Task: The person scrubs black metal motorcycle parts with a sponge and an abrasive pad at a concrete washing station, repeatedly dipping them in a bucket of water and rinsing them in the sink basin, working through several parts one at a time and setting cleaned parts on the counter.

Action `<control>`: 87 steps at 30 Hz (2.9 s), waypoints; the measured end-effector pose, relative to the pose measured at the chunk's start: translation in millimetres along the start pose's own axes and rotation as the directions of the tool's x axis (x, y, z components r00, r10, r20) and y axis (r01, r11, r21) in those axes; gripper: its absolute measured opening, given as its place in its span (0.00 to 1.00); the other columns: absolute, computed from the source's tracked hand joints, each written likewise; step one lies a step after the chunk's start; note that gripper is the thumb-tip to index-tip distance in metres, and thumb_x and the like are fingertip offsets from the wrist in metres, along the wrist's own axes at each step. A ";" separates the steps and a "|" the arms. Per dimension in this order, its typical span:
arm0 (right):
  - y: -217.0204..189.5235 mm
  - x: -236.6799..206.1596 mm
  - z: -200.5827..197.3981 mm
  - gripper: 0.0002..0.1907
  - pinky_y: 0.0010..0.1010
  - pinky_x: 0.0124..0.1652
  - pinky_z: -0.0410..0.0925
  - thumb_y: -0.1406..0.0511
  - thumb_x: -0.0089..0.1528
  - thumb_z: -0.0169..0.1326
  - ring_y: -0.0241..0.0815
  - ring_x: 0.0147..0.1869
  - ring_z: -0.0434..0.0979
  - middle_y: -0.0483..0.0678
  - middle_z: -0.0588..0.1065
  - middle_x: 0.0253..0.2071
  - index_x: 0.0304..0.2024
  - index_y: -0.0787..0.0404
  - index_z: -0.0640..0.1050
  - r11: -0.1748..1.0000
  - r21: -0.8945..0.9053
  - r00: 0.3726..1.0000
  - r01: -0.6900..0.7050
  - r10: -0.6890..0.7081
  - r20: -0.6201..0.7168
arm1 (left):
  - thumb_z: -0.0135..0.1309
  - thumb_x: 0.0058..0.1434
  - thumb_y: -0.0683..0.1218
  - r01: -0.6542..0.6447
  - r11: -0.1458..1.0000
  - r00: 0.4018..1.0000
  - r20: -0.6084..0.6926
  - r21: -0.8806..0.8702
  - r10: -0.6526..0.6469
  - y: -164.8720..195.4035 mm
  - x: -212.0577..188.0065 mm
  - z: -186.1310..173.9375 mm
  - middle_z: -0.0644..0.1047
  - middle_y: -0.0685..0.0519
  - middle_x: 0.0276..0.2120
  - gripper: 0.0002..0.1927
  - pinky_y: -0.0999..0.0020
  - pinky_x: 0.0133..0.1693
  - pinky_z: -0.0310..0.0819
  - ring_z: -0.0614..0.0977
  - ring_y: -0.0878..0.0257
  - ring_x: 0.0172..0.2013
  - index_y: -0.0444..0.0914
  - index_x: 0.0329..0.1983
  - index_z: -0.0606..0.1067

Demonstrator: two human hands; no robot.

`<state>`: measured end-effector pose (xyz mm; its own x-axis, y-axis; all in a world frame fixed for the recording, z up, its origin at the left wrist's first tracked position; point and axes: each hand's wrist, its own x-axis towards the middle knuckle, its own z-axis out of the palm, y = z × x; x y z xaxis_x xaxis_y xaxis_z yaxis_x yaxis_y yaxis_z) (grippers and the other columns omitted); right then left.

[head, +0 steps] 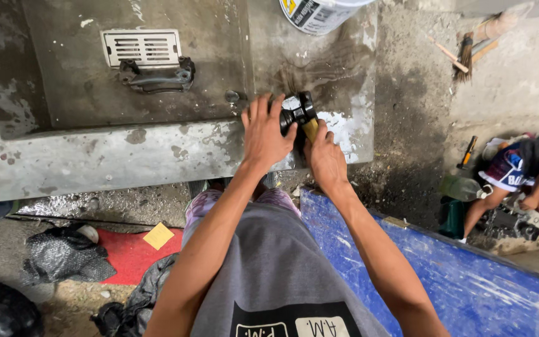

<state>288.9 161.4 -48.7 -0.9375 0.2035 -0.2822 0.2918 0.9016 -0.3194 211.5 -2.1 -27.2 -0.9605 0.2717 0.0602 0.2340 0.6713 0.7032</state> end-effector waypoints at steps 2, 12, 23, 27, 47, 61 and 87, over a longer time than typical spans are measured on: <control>2.0 4.4 1.3 0.34 0.59 0.36 0.72 0.59 0.66 0.52 0.76 0.37 0.77 0.73 0.74 0.42 0.68 0.65 0.54 0.999 -0.028 0.999 -0.019 0.020 0.033 | 0.62 0.54 0.53 0.004 0.998 0.999 0.034 0.068 -0.006 -3.2 2.3 10.3 0.72 0.39 0.60 0.33 0.41 0.63 0.51 0.62 0.45 0.66 0.35 0.61 0.72; 6.5 11.0 -7.1 0.32 0.58 0.35 0.72 0.60 0.68 0.51 0.74 0.38 0.78 0.71 0.75 0.44 0.68 0.65 0.55 0.992 -0.122 0.994 0.010 0.004 0.112 | 0.59 0.57 0.52 0.026 1.000 0.990 0.137 -0.006 -0.025 -15.5 -0.3 28.4 0.73 0.43 0.61 0.29 0.44 0.59 0.66 0.61 0.43 0.70 0.36 0.61 0.74; 8.6 7.2 -8.8 0.25 0.56 0.30 0.71 0.57 0.69 0.50 0.71 0.34 0.79 0.67 0.73 0.46 0.61 0.64 0.63 0.993 -0.093 0.997 0.074 -0.076 -0.021 | 0.60 0.54 0.53 -0.008 1.000 0.997 0.077 0.025 0.006 -18.5 -0.1 34.3 0.73 0.43 0.60 0.28 0.40 0.56 0.67 0.62 0.43 0.68 0.38 0.57 0.76; 5.7 14.3 -10.6 0.20 0.55 0.31 0.72 0.57 0.71 0.49 0.70 0.36 0.79 0.65 0.74 0.45 0.59 0.63 0.66 0.989 -0.129 0.997 0.077 -0.079 -0.014 | 0.59 0.56 0.53 0.018 1.000 0.993 0.112 0.021 -0.021 -18.8 0.6 34.9 0.73 0.44 0.60 0.28 0.41 0.57 0.68 0.63 0.44 0.69 0.38 0.58 0.75; 8.3 17.6 3.4 0.25 0.56 0.27 0.69 0.59 0.68 0.48 0.70 0.26 0.77 0.66 0.75 0.21 0.66 0.61 0.65 0.991 -0.072 0.986 0.116 -0.123 -0.108 | 0.59 0.55 0.54 0.009 0.999 0.996 0.086 0.033 -0.012 -17.5 -1.2 32.0 0.73 0.44 0.60 0.28 0.41 0.57 0.68 0.61 0.43 0.69 0.38 0.58 0.74; -1.1 12.6 5.6 0.24 0.58 0.27 0.68 0.59 0.71 0.47 0.71 0.27 0.77 0.67 0.76 0.26 0.67 0.62 0.66 0.999 -0.036 0.991 0.026 -0.030 -0.132 | 0.58 0.57 0.54 0.032 0.998 0.982 0.185 0.048 -0.040 -18.0 1.7 31.4 0.73 0.45 0.60 0.27 0.41 0.58 0.68 0.62 0.45 0.70 0.38 0.57 0.75; -9.9 11.6 4.8 0.25 0.57 0.30 0.69 0.63 0.67 0.47 0.69 0.30 0.78 0.65 0.77 0.26 0.67 0.62 0.68 0.998 0.063 0.986 0.031 -0.020 -0.168 | 0.57 0.59 0.53 0.022 0.997 0.989 0.145 0.069 -0.032 -15.3 3.4 37.6 0.72 0.42 0.60 0.23 0.34 0.58 0.63 0.62 0.42 0.69 0.37 0.55 0.75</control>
<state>276.0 153.1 -53.2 -0.9616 0.2470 -0.1198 0.2743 0.8817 -0.3840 210.3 14.5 -64.4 -0.9355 0.3473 -0.0654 0.2228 0.7233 0.6536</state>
